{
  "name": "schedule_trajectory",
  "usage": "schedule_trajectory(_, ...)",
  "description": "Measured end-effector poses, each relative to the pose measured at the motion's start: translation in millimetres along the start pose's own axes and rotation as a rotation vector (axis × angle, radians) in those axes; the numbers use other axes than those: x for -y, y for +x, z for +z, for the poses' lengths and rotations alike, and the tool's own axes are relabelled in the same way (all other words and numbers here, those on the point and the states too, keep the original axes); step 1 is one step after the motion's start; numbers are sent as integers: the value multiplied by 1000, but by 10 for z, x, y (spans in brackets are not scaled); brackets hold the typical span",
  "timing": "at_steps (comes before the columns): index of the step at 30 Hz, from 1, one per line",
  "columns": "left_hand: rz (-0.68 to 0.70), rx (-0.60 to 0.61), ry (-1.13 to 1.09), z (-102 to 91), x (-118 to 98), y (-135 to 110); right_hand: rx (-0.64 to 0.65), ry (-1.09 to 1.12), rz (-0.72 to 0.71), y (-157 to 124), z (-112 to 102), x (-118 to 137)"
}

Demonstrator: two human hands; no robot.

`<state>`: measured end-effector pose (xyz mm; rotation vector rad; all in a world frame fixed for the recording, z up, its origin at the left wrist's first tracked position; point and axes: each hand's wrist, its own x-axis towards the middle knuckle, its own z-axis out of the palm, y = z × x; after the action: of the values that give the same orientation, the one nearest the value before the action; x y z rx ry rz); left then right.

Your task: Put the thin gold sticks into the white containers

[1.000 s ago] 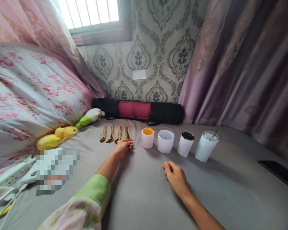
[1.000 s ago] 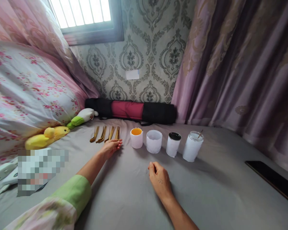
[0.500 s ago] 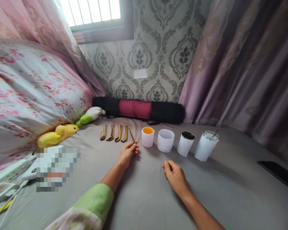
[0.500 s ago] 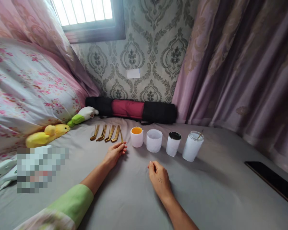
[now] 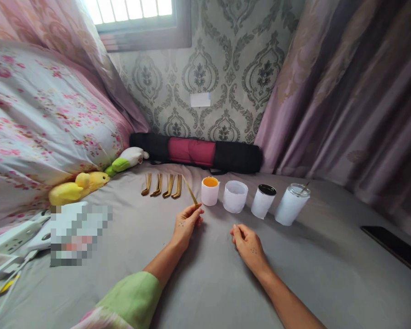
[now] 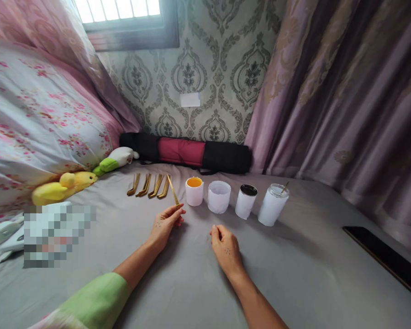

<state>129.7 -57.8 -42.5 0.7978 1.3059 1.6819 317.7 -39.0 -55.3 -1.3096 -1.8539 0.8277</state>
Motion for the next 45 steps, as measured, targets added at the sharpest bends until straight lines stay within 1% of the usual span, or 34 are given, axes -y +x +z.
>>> schedule_trajectory(4,54,17,57,16,-4,-68,-1,4,-3,-1,-1,0)
schedule_trajectory(11,193,49,184,52,6,-145,15,32,14,-3,4,-6)
schedule_trajectory(14,218,57,224,53,26,-156,14,38,21,-8,3,4)
schedule_trajectory(21,325,75,321,17,83,-149,-5,57,7,-23,-7,20)
schedule_trajectory(26,392,106,402,28,33,-200,-2,81,2,-37,-22,29)
schedule_trajectory(33,451,125,462,72,-39,-259,-4,121,-3,-52,-21,26)
schedule_trajectory(37,510,152,537,63,-19,-251,1,167,-5,-56,-23,30)
schedule_trajectory(43,495,174,545,39,23,-244,-27,226,-8,-59,-17,58)
schedule_trajectory(45,519,187,584,32,36,-244,-37,241,-8,-67,-18,73)
